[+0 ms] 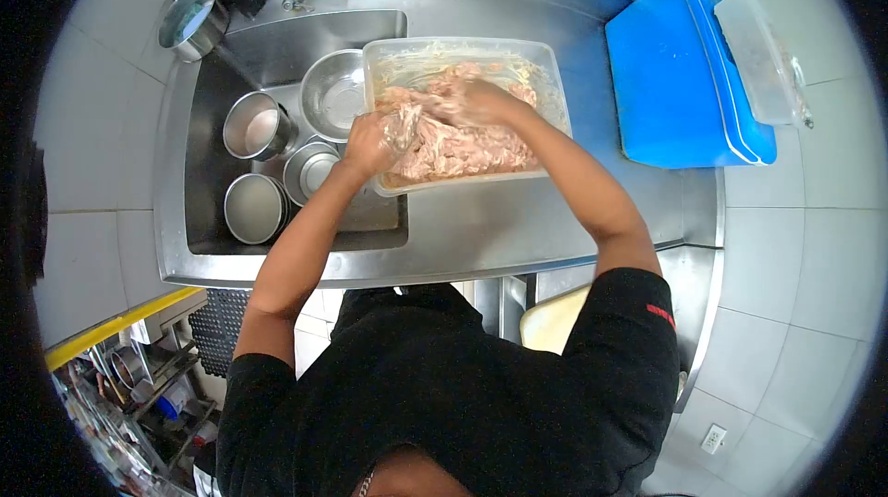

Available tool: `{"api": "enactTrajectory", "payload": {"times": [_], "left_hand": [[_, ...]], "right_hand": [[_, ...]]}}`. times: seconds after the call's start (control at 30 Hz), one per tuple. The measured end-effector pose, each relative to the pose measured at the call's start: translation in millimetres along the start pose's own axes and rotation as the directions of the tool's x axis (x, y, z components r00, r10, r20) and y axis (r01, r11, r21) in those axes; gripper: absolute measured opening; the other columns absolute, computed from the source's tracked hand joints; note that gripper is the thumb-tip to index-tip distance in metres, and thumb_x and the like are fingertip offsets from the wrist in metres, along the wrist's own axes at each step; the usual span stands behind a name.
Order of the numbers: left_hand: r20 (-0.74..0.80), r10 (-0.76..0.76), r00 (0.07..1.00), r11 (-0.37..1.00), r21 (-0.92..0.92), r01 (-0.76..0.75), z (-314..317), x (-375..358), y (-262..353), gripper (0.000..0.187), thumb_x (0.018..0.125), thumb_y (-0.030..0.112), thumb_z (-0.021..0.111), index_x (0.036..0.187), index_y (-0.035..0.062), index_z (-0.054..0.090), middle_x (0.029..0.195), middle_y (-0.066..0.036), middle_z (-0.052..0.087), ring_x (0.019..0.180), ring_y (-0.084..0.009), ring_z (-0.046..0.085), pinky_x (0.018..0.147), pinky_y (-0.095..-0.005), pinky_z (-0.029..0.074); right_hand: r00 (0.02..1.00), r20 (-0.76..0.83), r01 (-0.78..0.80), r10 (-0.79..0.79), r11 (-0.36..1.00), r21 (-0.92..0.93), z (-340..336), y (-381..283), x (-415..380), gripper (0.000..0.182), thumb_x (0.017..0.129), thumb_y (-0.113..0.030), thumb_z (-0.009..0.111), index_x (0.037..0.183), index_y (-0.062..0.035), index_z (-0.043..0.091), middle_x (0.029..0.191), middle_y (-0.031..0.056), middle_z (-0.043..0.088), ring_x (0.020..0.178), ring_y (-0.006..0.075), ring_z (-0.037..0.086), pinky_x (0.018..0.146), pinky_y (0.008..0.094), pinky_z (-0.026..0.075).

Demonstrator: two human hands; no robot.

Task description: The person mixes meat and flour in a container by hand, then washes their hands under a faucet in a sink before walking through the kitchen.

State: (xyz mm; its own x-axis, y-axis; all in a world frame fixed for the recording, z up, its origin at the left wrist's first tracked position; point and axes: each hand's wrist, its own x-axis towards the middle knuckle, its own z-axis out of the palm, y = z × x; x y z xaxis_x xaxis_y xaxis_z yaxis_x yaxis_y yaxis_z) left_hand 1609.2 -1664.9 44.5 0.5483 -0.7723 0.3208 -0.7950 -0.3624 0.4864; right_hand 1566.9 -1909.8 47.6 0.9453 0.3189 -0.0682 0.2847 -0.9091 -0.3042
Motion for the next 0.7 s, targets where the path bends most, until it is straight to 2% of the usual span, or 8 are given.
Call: {"api": "enactTrajectory", "payload": {"times": [0.03,0.1,0.13,0.2,0.3,0.4,0.53,0.7], "left_hand": [[0.092,-0.043,0.995,0.999,0.007,0.043,-2,2,2,0.031,0.073,0.030,0.060,0.098,0.0120,0.060,0.101,-0.010,0.059,0.090,-0.0271,0.055,0.074,-0.0409,0.043],[0.039,-0.010,0.999,1.000,0.011,0.009,19,8,-10,0.031,0.074,0.031,0.059,0.098,0.0118,0.060,0.099,-0.011,0.060,0.088,-0.0282,0.056,0.074,-0.0411,0.043],[-0.006,0.019,1.000,1.000,0.024,-0.019,29,14,-16,0.031,0.074,0.031,0.059,0.098,0.0115,0.059,0.098,-0.011,0.060,0.087,-0.0294,0.056,0.074,-0.0414,0.043],[0.016,0.041,0.999,0.999,0.012,-0.041,37,29,-24,0.031,0.074,0.031,0.059,0.098,0.0111,0.059,0.099,-0.012,0.059,0.087,-0.0299,0.056,0.074,-0.0421,0.043],[0.095,0.069,0.993,0.997,-0.025,-0.067,33,48,-23,0.033,0.073,0.030,0.060,0.099,0.0100,0.059,0.101,-0.012,0.059,0.088,-0.0311,0.055,0.076,-0.0430,0.043],[0.107,0.073,0.992,0.992,-0.107,-0.062,11,57,-13,0.033,0.071,0.029,0.060,0.097,0.0093,0.059,0.098,-0.014,0.058,0.088,-0.0328,0.054,0.076,-0.0429,0.042],[0.018,0.090,0.996,0.982,-0.169,-0.086,12,59,-14,0.033,0.069,0.028,0.060,0.096,0.0087,0.059,0.089,-0.016,0.059,0.084,-0.0349,0.054,0.075,-0.0434,0.042],[0.108,0.080,0.991,0.994,-0.084,-0.071,7,61,-13,0.035,0.067,0.026,0.063,0.097,0.0100,0.058,0.093,-0.014,0.060,0.087,-0.0330,0.055,0.076,-0.0424,0.043]], "right_hand": [[0.977,-0.168,0.129,-0.133,0.991,-0.031,-7,6,-27,0.036,0.080,-0.038,0.056,0.086,-0.0030,0.061,0.092,0.0173,0.060,0.078,0.0261,0.058,0.073,0.0391,0.047],[0.980,-0.025,-0.186,0.197,0.956,0.226,-30,21,-57,0.039,0.080,-0.038,0.058,0.101,-0.0058,0.058,0.105,0.0141,0.058,0.090,0.0249,0.056,0.082,0.0361,0.044],[0.980,-0.023,-0.188,0.197,0.959,0.214,-37,30,-68,0.039,0.080,-0.038,0.058,0.101,-0.0058,0.058,0.105,0.0141,0.058,0.090,0.0249,0.056,0.082,0.0361,0.044],[0.812,0.033,-0.533,0.582,0.718,0.447,-39,46,-82,0.051,0.080,-0.045,0.055,0.118,-0.0115,0.050,0.110,0.0117,0.057,0.097,0.0244,0.054,0.088,0.0337,0.041],[0.642,0.036,-0.731,0.766,0.596,0.333,-32,65,-57,0.059,0.078,-0.049,0.055,0.113,-0.0016,0.052,0.112,0.0133,0.055,0.102,0.0242,0.052,0.085,0.0350,0.042],[0.647,0.233,-0.739,0.726,0.523,0.425,-54,30,-1,0.066,0.081,-0.058,0.042,0.115,-0.0014,0.050,0.115,0.0152,0.052,0.108,0.0251,0.049,0.086,0.0352,0.041],[0.918,-0.009,-0.296,0.397,0.699,0.651,-19,31,58,0.049,0.081,-0.041,0.051,0.106,0.0001,0.056,0.101,0.0144,0.060,0.090,0.0248,0.055,0.079,0.0351,0.043],[0.960,0.158,-0.279,0.232,0.852,0.442,19,42,99,0.038,0.077,-0.036,0.053,0.101,-0.0084,0.060,0.097,0.0157,0.061,0.080,0.0262,0.058,0.075,0.0347,0.044]]}}
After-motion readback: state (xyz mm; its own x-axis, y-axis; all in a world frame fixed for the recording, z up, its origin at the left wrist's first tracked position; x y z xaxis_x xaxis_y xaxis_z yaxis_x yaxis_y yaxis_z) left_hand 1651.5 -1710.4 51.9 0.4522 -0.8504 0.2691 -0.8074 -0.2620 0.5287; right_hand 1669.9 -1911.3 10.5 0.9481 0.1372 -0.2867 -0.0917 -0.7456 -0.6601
